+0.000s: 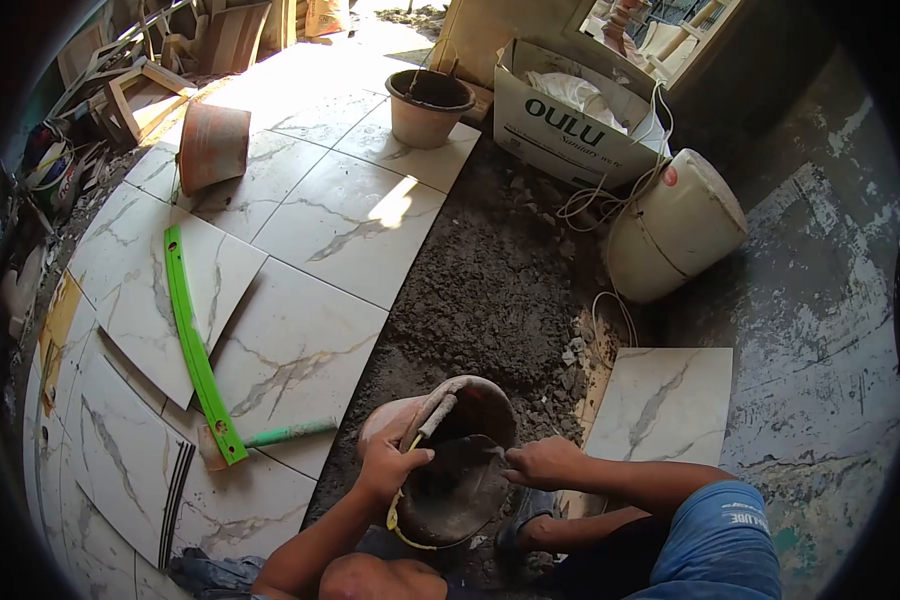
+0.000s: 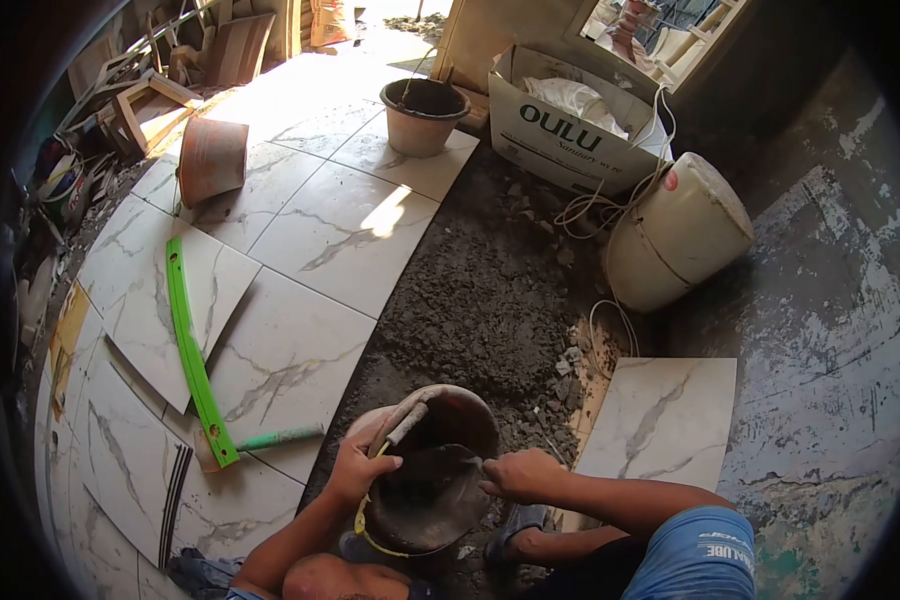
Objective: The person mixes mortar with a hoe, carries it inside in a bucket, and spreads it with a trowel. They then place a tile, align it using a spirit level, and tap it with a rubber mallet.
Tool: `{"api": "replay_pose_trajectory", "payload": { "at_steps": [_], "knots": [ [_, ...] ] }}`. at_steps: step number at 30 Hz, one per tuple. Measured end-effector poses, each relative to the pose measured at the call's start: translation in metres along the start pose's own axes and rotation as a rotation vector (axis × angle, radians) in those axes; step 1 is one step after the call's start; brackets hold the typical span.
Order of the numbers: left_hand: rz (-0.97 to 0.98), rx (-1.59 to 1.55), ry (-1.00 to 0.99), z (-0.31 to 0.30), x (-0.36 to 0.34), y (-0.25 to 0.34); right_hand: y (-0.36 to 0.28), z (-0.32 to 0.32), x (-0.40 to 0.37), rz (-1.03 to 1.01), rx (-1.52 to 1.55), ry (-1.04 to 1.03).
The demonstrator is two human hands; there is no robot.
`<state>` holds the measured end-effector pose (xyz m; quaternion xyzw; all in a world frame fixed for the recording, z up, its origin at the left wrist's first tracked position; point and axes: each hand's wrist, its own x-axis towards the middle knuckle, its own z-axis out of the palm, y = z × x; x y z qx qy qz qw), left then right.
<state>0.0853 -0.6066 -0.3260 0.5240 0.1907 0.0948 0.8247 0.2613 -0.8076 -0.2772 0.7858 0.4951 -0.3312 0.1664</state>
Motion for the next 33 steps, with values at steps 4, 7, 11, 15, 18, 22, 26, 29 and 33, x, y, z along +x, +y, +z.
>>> {"api": "replay_pose_trajectory", "payload": {
  "at_steps": [4, 7, 11, 15, 18, 22, 26, 29, 33],
  "knots": [
    [0.038, 0.177, 0.030, 0.005, 0.007, -0.035, 0.006, 0.033, 0.045, 0.008, 0.024, -0.344],
    [0.026, 0.136, 0.046, 0.015, 0.006, -0.003, 0.030, 0.005, 0.052, 0.015, -0.138, -0.186],
    [-0.036, 0.088, 0.101, 0.018, 0.009, 0.002, 0.050, -0.059, 0.044, 0.134, -0.316, -0.082],
    [-0.020, 0.023, 0.096, 0.025, 0.013, 0.003, 0.023, -0.102, 0.011, 0.174, -0.445, 0.142],
    [-0.031, -0.015, 0.083, 0.028, 0.014, 0.004, 0.042, -0.070, 0.038, 0.094, -0.465, -0.050],
    [0.084, 0.080, 0.099, 0.029, 0.012, -0.009, 0.029, 0.003, 0.063, -0.093, -0.202, -0.345],
    [0.040, -0.003, 0.130, 0.014, 0.009, -0.013, 0.010, 0.057, 0.041, -0.283, 0.210, -0.264],
    [-0.003, -0.032, 0.146, 0.007, 0.000, -0.005, 0.003, 0.080, 0.026, -0.331, 0.402, -0.148],
    [-0.015, -0.109, 0.201, -0.014, -0.015, -0.013, 0.022, 0.076, 0.019, -0.413, 0.555, -0.128]
  ]
}}
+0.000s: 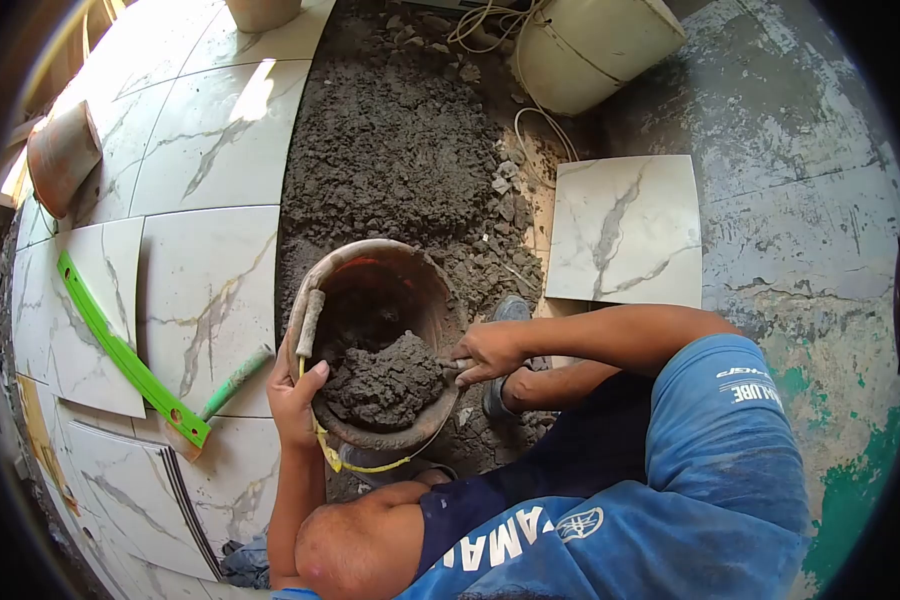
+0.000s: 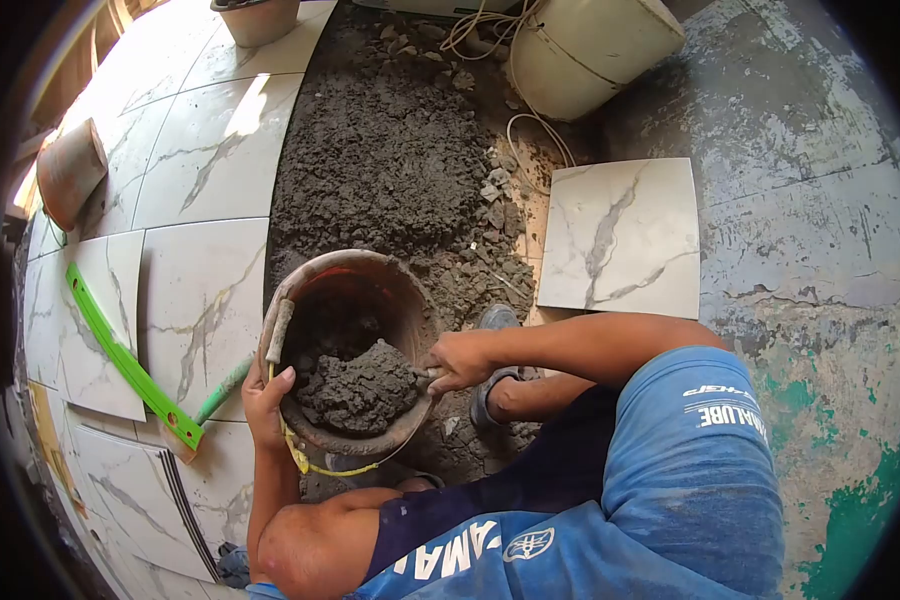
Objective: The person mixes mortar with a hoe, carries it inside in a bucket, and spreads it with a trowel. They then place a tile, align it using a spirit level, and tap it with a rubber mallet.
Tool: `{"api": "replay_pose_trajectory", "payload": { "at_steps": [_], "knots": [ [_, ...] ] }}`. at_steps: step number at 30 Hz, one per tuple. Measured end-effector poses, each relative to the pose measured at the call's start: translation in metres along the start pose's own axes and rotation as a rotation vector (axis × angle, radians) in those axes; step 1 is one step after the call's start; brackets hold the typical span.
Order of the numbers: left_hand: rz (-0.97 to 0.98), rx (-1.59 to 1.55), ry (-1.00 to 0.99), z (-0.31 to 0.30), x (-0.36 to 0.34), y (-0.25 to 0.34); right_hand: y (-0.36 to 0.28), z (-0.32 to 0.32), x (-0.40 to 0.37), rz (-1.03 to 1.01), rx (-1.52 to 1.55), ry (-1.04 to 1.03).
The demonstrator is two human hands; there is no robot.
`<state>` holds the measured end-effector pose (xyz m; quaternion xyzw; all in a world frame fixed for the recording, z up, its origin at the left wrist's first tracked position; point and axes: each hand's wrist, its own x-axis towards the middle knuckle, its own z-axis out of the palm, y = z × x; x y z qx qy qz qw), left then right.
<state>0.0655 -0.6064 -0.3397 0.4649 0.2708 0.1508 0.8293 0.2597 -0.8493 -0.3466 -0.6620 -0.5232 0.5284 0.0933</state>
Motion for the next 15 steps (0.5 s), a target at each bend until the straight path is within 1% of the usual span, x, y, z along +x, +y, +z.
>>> {"api": "replay_pose_trajectory", "payload": {
  "at_steps": [1, 3, 4, 5, 7, 9, 11, 12, 14, 15],
  "knots": [
    [0.009, 0.006, -0.005, -0.006, -0.003, -0.002, 0.003, -0.007, -0.004, -0.004, -0.004, 0.010],
    [-0.108, -0.161, 0.021, -0.020, -0.015, -0.006, 0.004, -0.019, -0.014, -0.002, 0.114, 0.002],
    [-0.083, -0.160, 0.027, -0.026, -0.019, -0.010, -0.009, -0.035, -0.024, 0.070, 0.049, -0.006],
    [-0.083, -0.155, 0.025, -0.030, -0.023, -0.011, 0.000, -0.039, -0.030, 0.068, 0.052, -0.002],
    [-0.073, -0.209, 0.047, -0.034, -0.031, -0.013, 0.023, -0.046, -0.048, 0.051, 0.065, 0.085],
    [-0.030, -0.217, 0.103, -0.029, -0.037, -0.013, 0.013, -0.076, -0.075, 0.131, 0.003, 0.072],
    [-0.049, -0.198, 0.102, -0.041, -0.044, -0.018, 0.013, -0.094, -0.102, 0.268, 0.163, 0.129],
    [-0.047, -0.192, 0.109, -0.045, -0.048, -0.019, 0.009, -0.104, -0.116, 0.260, 0.165, 0.127],
    [-0.055, -0.179, 0.150, -0.052, -0.055, -0.023, 0.000, -0.128, -0.139, 0.384, 0.202, 0.264],
    [-0.048, -0.179, 0.163, -0.056, -0.058, -0.025, 0.012, -0.131, -0.147, 0.395, 0.207, 0.354]
  ]
}}
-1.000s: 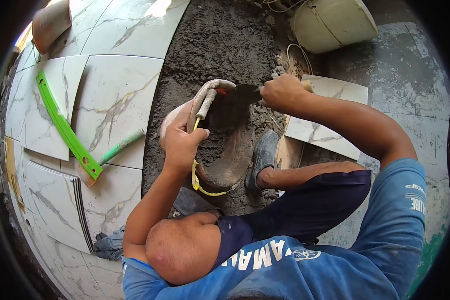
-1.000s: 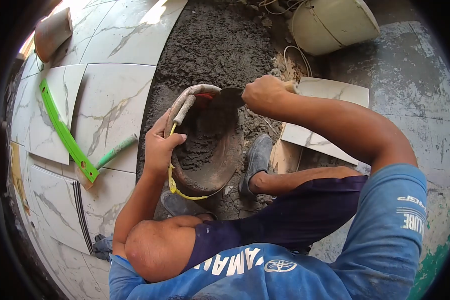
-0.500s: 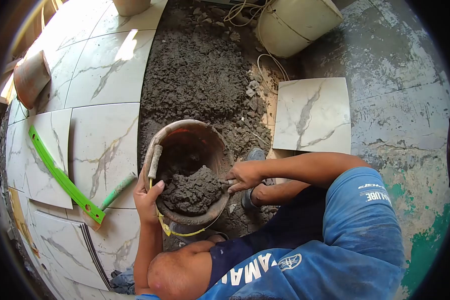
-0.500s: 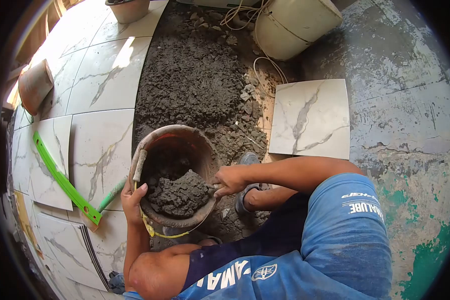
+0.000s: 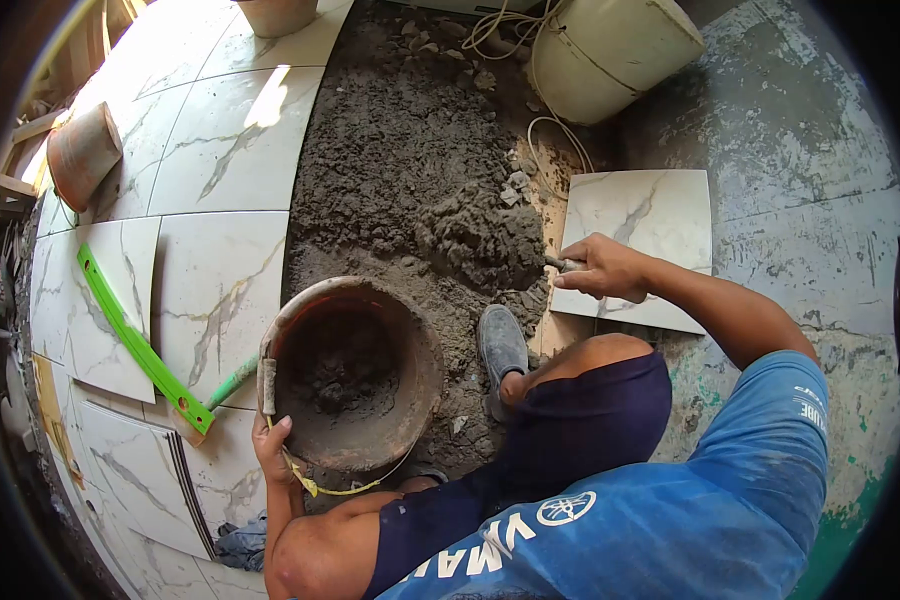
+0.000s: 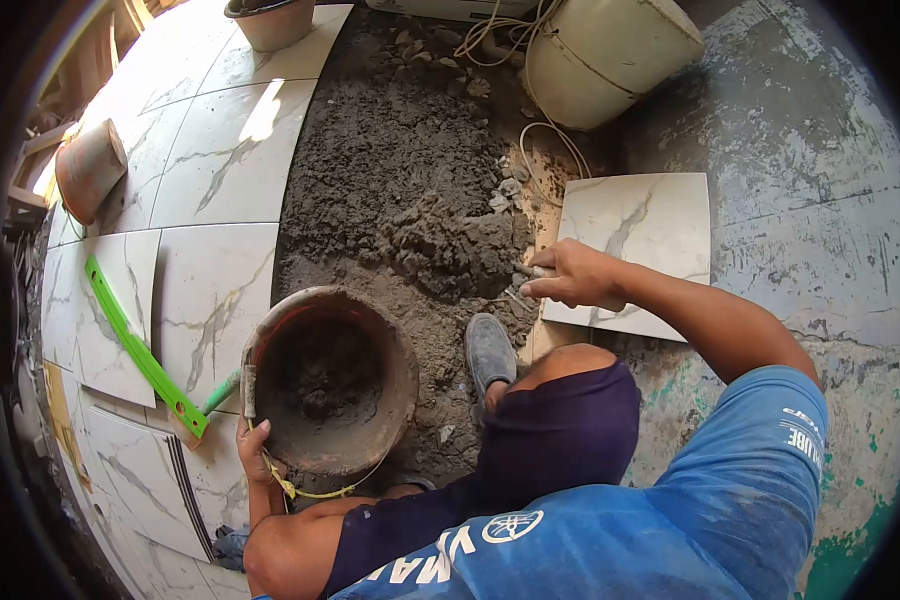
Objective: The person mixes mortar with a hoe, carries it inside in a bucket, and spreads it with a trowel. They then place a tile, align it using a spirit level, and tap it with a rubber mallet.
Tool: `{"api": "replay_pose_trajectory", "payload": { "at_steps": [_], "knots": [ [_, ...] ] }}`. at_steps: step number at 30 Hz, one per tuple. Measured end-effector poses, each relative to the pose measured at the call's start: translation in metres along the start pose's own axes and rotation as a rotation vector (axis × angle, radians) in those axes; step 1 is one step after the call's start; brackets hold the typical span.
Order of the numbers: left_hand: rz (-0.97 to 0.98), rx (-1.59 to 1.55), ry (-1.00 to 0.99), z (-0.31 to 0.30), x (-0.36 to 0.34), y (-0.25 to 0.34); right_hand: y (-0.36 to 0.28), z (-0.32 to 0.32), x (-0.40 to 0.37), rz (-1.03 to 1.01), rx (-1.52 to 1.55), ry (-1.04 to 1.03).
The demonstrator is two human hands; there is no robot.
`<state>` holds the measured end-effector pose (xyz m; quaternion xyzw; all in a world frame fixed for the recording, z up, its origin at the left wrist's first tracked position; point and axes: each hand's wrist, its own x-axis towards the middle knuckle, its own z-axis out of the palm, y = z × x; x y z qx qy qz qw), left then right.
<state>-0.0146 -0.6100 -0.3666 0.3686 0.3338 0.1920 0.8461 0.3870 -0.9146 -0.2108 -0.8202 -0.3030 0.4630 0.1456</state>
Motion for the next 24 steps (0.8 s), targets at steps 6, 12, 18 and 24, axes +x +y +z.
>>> {"api": "replay_pose_trajectory", "payload": {
  "at_steps": [6, 12, 18, 24],
  "knots": [
    [-0.057, 0.186, 0.114, 0.000, -0.010, 0.004, 0.044, -0.033, 0.041, 0.062, -0.003, 0.269],
    [-0.124, 0.682, -0.012, -0.044, -0.019, 0.036, 0.124, 0.006, 0.176, 0.045, -0.564, 0.588],
    [-0.165, 0.665, 0.460, -0.053, -0.110, 0.109, 0.132, -0.027, 0.170, -0.046, -0.534, 0.656],
    [-0.332, 0.831, 0.721, -0.039, -0.106, 0.095, 0.126, -0.026, 0.218, 0.011, -0.546, 0.260]
  ]
}}
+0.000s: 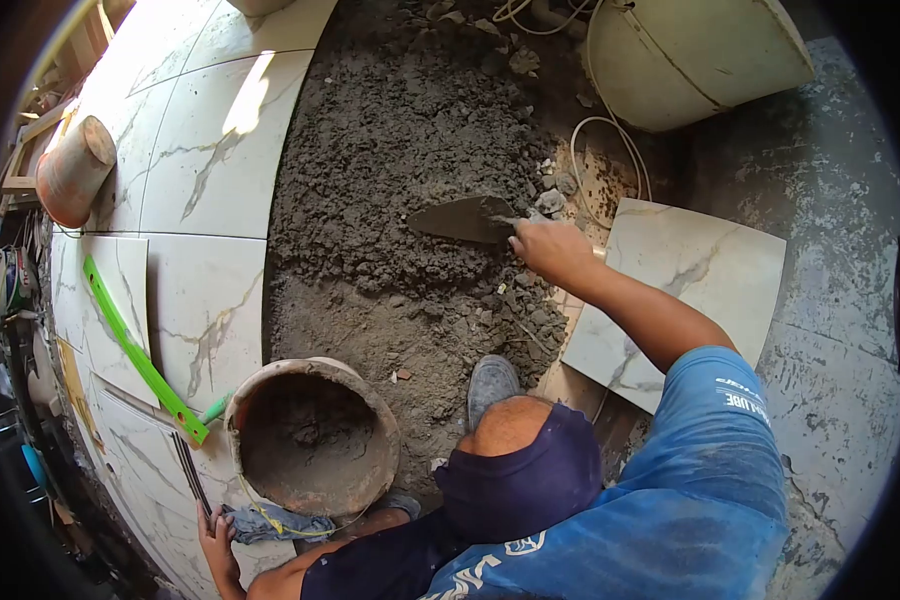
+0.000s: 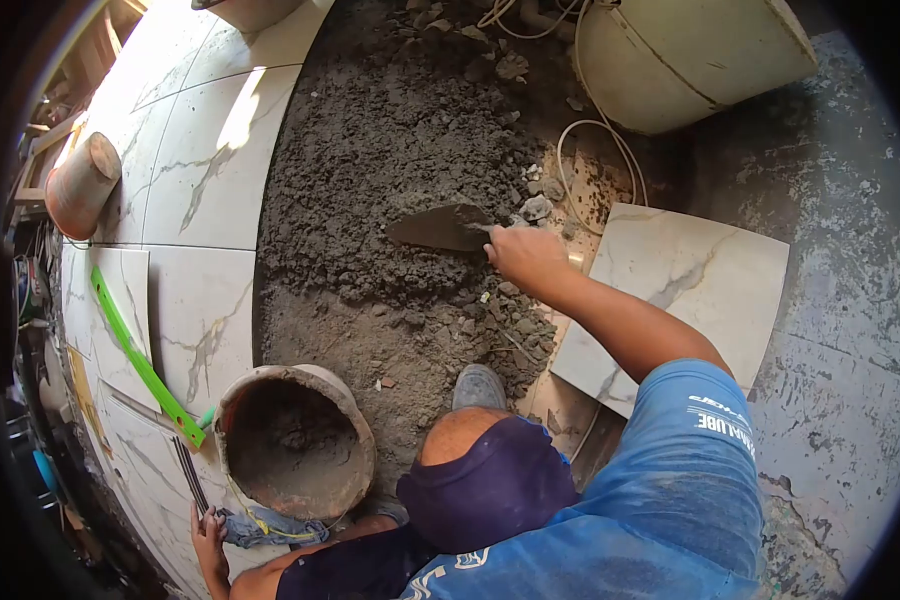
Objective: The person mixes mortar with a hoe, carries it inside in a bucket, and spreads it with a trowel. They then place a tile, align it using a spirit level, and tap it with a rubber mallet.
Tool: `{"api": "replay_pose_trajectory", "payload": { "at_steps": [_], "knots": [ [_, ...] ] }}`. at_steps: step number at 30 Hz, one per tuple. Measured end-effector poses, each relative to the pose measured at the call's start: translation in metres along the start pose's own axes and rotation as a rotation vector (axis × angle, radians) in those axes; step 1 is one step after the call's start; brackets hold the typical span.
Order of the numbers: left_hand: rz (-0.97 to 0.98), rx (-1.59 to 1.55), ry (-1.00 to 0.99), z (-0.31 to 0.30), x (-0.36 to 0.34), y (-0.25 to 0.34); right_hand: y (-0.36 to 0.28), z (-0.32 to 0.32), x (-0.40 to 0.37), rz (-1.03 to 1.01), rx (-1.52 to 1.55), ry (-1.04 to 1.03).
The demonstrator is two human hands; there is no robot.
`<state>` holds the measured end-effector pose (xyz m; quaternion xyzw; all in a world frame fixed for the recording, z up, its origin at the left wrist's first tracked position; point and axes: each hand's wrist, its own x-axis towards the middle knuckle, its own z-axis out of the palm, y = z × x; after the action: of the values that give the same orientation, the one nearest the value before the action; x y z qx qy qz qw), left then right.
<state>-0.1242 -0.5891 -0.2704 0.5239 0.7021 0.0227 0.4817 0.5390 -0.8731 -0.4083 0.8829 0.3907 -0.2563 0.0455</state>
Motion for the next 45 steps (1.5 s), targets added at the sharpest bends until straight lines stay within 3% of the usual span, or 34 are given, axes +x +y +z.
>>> {"api": "replay_pose_trajectory", "payload": {
  "at_steps": [4, 7, 12, 19, 24, 30, 33, 37, 40, 41, 42, 45],
  "knots": [
    [0.011, 0.060, -0.047, 0.000, -0.006, -0.001, 0.020, -0.020, 0.039, 0.026, -0.024, -0.033],
    [-0.008, 0.071, -0.013, -0.001, -0.007, -0.004, 0.039, -0.038, 0.075, 0.023, -0.066, 0.014],
    [-0.046, 0.066, 0.060, -0.006, -0.012, -0.010, 0.058, -0.066, 0.110, -0.039, -0.098, -0.095],
    [-0.111, 0.148, 0.100, -0.008, -0.026, -0.014, 0.099, -0.087, 0.188, 0.058, -0.117, -0.005],
    [-0.089, 0.029, 0.055, -0.025, -0.020, -0.042, 0.129, -0.095, 0.233, -0.035, -0.141, 0.012],
    [-0.166, 0.165, 0.046, -0.014, -0.034, -0.015, 0.135, -0.102, 0.236, 0.221, 0.245, -0.135],
    [-0.130, 0.032, 0.116, -0.021, -0.029, -0.043, 0.131, -0.088, 0.229, 0.156, 0.423, -0.231],
    [-0.167, 0.040, 0.121, -0.013, -0.030, -0.051, 0.087, -0.069, 0.150, 0.248, 0.625, -0.521],
    [-0.207, 0.094, 0.134, -0.007, -0.033, -0.056, 0.046, -0.062, 0.087, 0.214, 0.451, -0.629],
    [-0.208, 0.099, 0.137, -0.011, -0.033, -0.058, 0.029, -0.064, 0.069, 0.049, 0.262, -0.572],
    [-0.210, 0.095, 0.139, -0.011, -0.033, -0.062, 0.036, -0.034, 0.056, -0.151, -0.009, -0.386],
    [-0.197, 0.086, 0.114, -0.011, -0.029, -0.066, -0.002, -0.038, 0.039, -0.109, -0.161, -0.234]
  ]
}}
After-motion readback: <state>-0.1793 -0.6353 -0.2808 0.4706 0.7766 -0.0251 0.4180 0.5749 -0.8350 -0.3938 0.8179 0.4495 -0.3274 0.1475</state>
